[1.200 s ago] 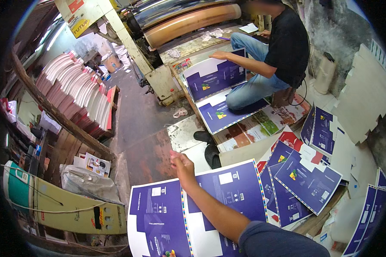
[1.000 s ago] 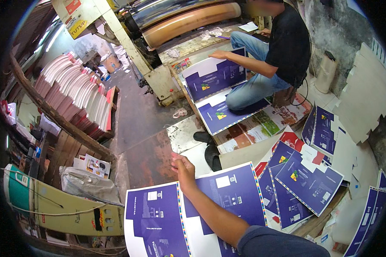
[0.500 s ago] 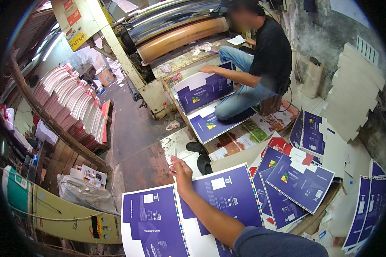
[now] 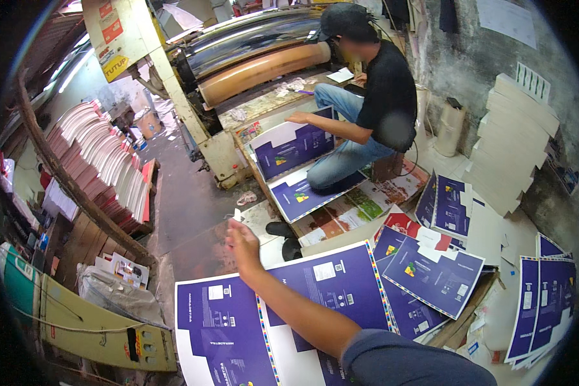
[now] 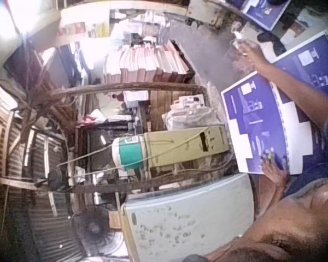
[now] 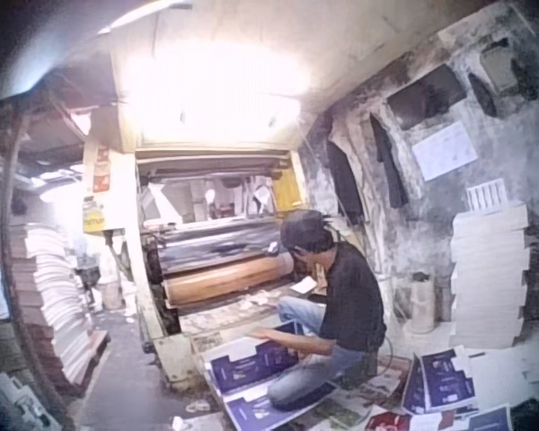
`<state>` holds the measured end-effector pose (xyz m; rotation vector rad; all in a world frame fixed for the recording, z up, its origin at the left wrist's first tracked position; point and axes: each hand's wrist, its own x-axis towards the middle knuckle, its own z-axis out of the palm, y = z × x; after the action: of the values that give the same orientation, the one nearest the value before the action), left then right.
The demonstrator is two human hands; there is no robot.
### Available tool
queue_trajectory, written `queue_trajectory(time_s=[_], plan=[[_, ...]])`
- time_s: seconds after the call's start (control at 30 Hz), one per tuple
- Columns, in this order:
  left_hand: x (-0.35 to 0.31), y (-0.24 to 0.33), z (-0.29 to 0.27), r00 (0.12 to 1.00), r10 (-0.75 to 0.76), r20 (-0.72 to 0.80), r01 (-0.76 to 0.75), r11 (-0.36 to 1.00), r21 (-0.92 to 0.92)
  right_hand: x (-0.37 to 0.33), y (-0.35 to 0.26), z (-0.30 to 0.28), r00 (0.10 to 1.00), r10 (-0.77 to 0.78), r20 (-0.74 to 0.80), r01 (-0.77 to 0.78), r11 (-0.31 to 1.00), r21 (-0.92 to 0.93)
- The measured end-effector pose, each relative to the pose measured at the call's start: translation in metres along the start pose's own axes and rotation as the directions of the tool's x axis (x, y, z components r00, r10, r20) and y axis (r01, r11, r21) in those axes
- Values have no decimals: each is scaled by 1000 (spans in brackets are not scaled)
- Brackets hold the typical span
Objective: The person folds printed cardboard sheets into box shapes using a small metal tool to crease the edges. They repeatedly pick up flat sheets, fold the flaps, and stack the finished boxes on the floor.
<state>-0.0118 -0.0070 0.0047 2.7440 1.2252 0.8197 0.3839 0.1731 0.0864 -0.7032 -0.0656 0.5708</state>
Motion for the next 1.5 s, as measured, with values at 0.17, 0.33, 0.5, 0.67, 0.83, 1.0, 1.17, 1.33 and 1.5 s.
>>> queue_trajectory(time_s=[0.17,0.33,0.5,0.67,0.83,1.0,1.17,1.33,1.5], plan=[[-1,-6,5,998,-30,63,26,998,64,-3,-4,7,994,-53,98,64,991,-116],[6,10,-5,995,-62,77,58,997,49,3,14,-36,998,18,55,-10,989,-150],[6,9,4,1000,-19,4,19,999,26,15,15,-42,996,-38,80,48,989,-138],[10,7,2,998,-21,67,19,999,39,20,10,-48,998,-33,-47,26,990,-138],[10,8,6,996,-41,80,38,999,34,25,6,-55,987,-118,-113,100,983,-155],[16,13,2,994,-27,101,27,1000,3,27,-1,-58,985,-118,-125,97,982,-165],[17,6,4,995,11,97,-14,1000,24,22,-2,-52,992,-97,-76,85,986,-147],[16,6,5,996,27,86,-27,1000,-1,29,-3,-61,976,147,162,-152,988,18],[18,17,0,994,-12,108,10,1000,24,22,1,-56,933,235,272,-266,960,82]])
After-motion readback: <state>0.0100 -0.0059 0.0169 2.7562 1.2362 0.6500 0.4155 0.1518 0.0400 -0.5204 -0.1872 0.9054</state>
